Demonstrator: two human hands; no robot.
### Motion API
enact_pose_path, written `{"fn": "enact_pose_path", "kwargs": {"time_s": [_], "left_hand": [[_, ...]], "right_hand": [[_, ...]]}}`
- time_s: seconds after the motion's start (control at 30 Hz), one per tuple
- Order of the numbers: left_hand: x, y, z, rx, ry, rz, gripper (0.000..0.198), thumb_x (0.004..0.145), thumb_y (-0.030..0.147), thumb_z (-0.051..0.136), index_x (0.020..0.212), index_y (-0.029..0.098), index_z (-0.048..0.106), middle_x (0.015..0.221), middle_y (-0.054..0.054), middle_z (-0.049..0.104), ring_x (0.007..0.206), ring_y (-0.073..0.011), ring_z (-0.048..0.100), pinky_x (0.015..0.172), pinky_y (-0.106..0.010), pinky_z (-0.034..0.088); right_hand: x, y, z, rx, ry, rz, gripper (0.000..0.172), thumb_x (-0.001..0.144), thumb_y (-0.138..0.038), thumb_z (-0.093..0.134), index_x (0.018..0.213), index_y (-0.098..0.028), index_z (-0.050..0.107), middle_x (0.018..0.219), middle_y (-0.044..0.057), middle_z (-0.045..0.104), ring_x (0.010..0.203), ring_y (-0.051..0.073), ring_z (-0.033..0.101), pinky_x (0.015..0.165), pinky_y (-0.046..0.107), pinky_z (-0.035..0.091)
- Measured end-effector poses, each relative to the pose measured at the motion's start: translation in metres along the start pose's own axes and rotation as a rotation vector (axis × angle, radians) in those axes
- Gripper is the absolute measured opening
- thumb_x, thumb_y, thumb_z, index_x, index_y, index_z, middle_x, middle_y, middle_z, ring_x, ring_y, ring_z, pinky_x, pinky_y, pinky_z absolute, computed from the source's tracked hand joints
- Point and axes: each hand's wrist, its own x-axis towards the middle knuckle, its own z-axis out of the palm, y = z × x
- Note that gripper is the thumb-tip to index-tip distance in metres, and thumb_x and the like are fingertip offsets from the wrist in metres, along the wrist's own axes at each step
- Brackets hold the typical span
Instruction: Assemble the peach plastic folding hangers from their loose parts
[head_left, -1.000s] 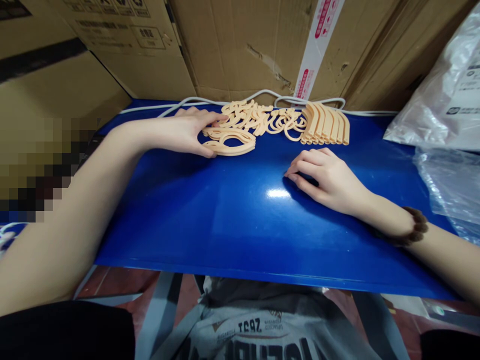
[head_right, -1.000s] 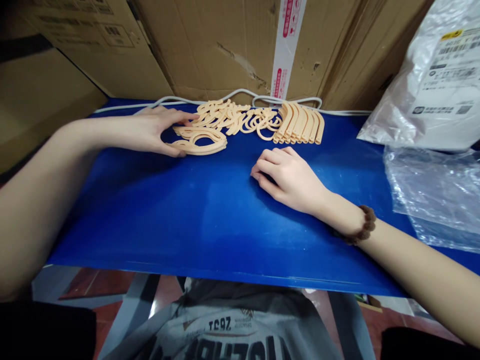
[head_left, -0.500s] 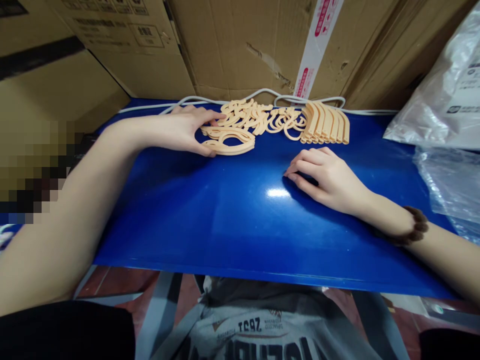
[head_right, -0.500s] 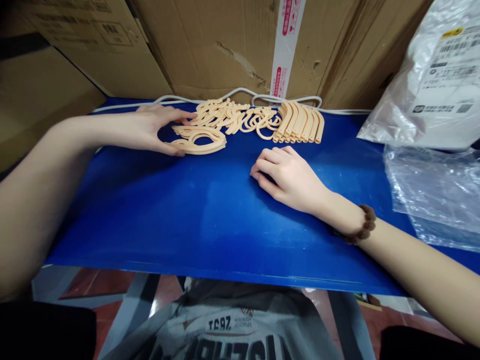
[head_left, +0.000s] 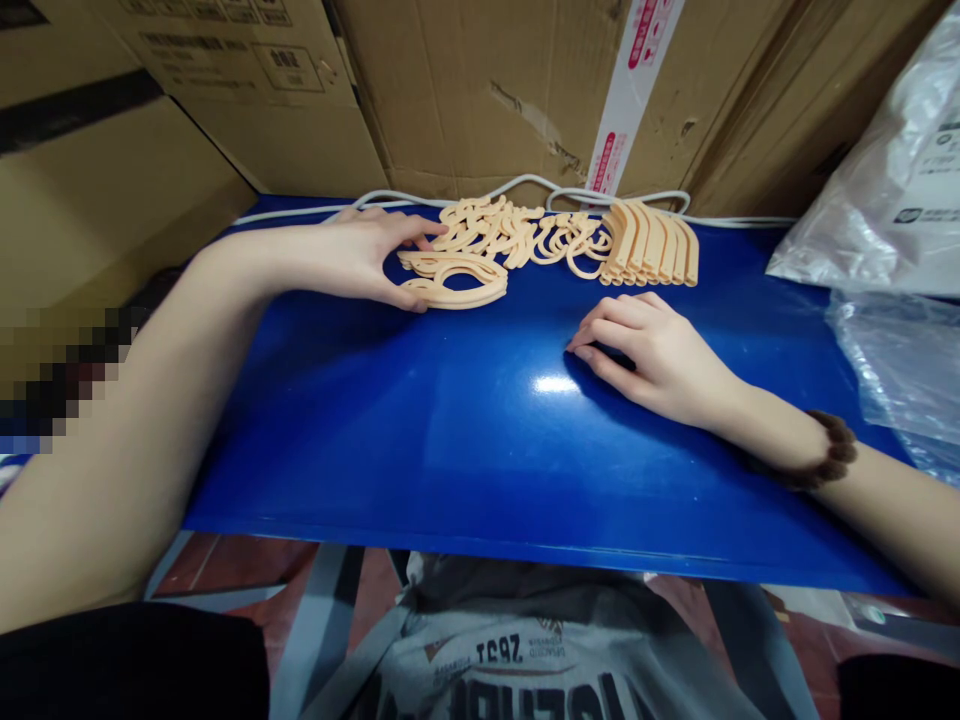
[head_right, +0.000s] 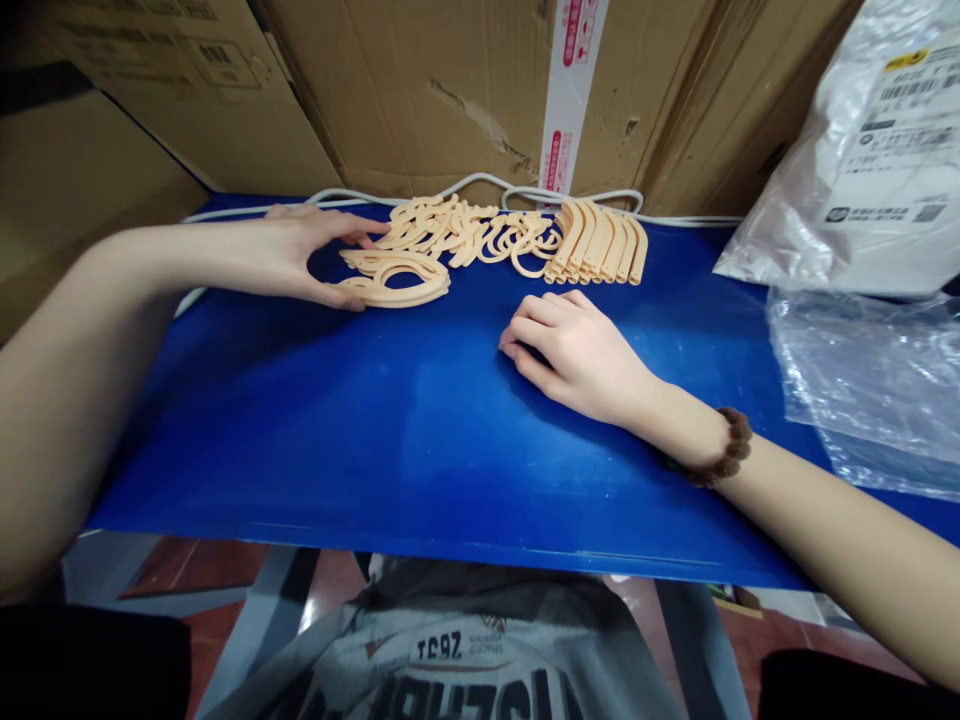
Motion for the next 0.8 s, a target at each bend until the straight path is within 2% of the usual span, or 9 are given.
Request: {"fn": "enact_pose_path", "kwargs": {"time_s": [0.27,0.43,0.6,0.73,0.8], "left_hand": [[0.001,0.001,0.000,-0.008,-0.012,-0.013,0.104,0.073,0.073,0.059,0.158,0.019,0.030,0.162,-0.010,0.035,0.147,-0.0352,0.034,0.122,-0.045,0.025],[-0.001,-0.009,0.001,0.011,-0.010,0.014,0.102,0.076,0.069,0.062,0.159,0.024,0.023,0.165,-0.009,0.031,0.149,-0.0364,0.030,0.121,-0.050,0.024],[-0.002,-0.023,0.001,0.046,-0.021,-0.012,0.102,0.076,0.071,0.064,0.158,0.026,0.023,0.160,-0.008,0.038,0.142,-0.0388,0.040,0.119,-0.054,0.026],[-0.001,-0.024,0.000,0.035,-0.010,0.009,0.103,0.074,0.068,0.066,0.158,0.027,0.023,0.154,-0.008,0.046,0.135,-0.0349,0.050,0.113,-0.047,0.036],[-0.002,-0.022,0.000,0.032,-0.006,0.007,0.099,0.076,0.068,0.064,0.158,0.029,0.025,0.154,-0.007,0.046,0.134,-0.0341,0.051,0.114,-0.047,0.036]], "right_hand": [[0.000,0.000,0.000,0.015,0.002,0.004,0.026,0.102,-0.028,0.044,0.098,-0.017,0.068,0.101,0.008,0.070,0.093,0.022,0.063,0.082,0.038,0.038],[0.001,-0.001,-0.001,0.013,-0.005,0.011,0.026,0.103,-0.028,0.044,0.098,-0.018,0.068,0.101,0.008,0.070,0.094,0.022,0.063,0.082,0.038,0.038],[0.001,0.000,0.000,0.013,-0.003,0.015,0.025,0.102,-0.027,0.045,0.098,-0.019,0.068,0.101,0.008,0.070,0.093,0.022,0.063,0.082,0.038,0.038],[0.000,0.000,0.000,0.012,-0.004,0.010,0.025,0.102,-0.027,0.045,0.098,-0.018,0.068,0.101,0.008,0.070,0.093,0.022,0.063,0.082,0.038,0.038],[0.000,0.000,0.000,0.006,-0.003,0.002,0.026,0.103,-0.028,0.044,0.098,-0.018,0.068,0.101,0.008,0.070,0.093,0.022,0.063,0.082,0.037,0.038]]}}
